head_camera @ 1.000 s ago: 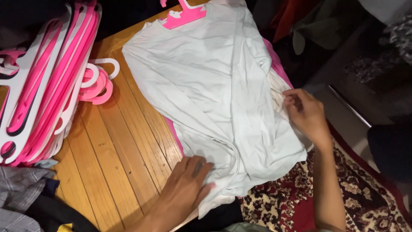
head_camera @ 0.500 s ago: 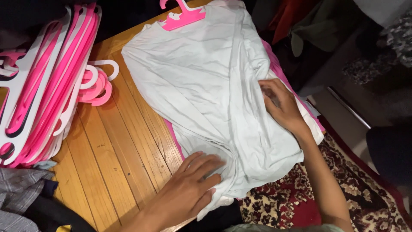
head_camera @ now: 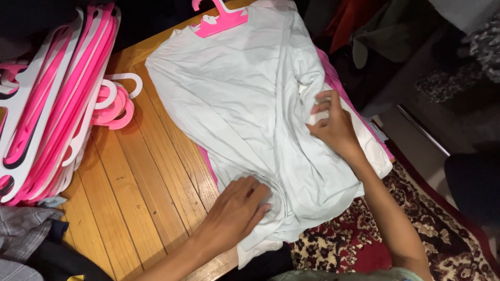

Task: The person is spreading out various shirts on a wooden surface and inserting plastic hangers into them to prepare them for hanging.

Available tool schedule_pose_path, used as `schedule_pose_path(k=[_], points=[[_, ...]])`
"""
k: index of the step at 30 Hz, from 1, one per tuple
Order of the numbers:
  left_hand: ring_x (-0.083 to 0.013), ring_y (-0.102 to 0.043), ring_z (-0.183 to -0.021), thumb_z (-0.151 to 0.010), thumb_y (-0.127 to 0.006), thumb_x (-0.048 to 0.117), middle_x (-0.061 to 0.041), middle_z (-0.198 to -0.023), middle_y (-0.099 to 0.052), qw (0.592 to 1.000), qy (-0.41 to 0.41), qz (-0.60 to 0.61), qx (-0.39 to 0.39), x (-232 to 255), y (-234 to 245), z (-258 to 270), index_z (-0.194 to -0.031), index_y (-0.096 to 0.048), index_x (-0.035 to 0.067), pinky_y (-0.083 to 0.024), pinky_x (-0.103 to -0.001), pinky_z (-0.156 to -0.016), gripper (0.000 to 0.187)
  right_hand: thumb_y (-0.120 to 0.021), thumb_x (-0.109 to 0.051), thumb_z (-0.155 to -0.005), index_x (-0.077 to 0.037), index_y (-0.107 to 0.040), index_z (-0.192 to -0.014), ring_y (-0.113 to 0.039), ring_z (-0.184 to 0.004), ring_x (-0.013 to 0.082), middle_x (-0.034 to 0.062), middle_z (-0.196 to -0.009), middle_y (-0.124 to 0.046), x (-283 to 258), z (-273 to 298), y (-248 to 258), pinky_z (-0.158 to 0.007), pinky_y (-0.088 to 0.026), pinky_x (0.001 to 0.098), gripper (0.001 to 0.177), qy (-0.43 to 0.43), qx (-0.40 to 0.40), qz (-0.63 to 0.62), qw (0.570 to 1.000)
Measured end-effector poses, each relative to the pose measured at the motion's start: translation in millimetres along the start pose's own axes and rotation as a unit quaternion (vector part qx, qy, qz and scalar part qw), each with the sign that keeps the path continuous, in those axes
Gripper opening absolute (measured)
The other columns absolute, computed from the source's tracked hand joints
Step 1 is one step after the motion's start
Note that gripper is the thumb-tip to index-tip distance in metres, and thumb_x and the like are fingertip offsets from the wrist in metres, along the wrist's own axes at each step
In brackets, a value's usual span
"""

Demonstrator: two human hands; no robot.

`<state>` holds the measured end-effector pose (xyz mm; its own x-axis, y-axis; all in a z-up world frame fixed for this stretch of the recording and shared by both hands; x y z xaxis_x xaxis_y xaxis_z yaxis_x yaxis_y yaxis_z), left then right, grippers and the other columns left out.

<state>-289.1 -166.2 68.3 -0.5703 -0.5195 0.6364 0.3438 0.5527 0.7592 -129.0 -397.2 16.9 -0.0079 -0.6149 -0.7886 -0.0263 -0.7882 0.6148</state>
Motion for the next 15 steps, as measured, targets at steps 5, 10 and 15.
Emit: schedule_pose_path(k=[5,10,15], points=[[-0.0376,-0.044,-0.124,-0.102,-0.056,0.03,-0.021,-0.142,-0.048,0.997,-0.001,-0.071,-0.037,-6,-25,-16,-0.141,-0.054,0.012,-0.046,-0.055,-0.098,0.043,-0.054,0.004,-0.093,-0.014,-0.058,-0.131,-0.045,-0.075,0.0063,-0.0026,-0.081,-0.044,2,0,-19,-0.074,-0.037,0.0197,0.042,0.029,-0.15,-0.132,0.98],[-0.0423,-0.035,-0.139,-0.106,-0.049,0.03,-0.026,-0.151,-0.041,0.999,-0.009,-0.032,-0.028,-8,-36,-23,-0.15,-0.041,0.001,-0.031,-0.056,-0.114,0.053,-0.065,-0.003,-0.092,-0.014,-0.067,-0.122,-0.05,-0.066,0.0081,0.0013,-0.086,-0.059,-18,5,18,-0.062,-0.045,0.0234,0.032,0.018,-0.06,-0.177,0.982],[-0.0408,-0.039,-0.138,-0.108,-0.043,0.035,-0.028,-0.149,-0.044,1.0,0.001,-0.018,-0.019,-14,-39,-20,-0.149,-0.037,-0.009,-0.027,-0.053,-0.119,0.061,-0.056,-0.037,-0.106,-0.02,-0.058,-0.132,-0.021,-0.046,0.0008,-0.0144,-0.057,-0.028,-20,3,71,-0.042,-0.012,0.024,0.032,0.093,0.031,-0.121,0.988]])
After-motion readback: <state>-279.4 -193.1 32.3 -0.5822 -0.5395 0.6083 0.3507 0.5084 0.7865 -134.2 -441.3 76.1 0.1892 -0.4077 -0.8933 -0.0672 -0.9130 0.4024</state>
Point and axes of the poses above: each hand's wrist, its own z-axis away from the middle knuckle, its own y-axis out of the back of the hand, x = y × z, the point moved 8 cm from there along -z, towards the middle knuckle
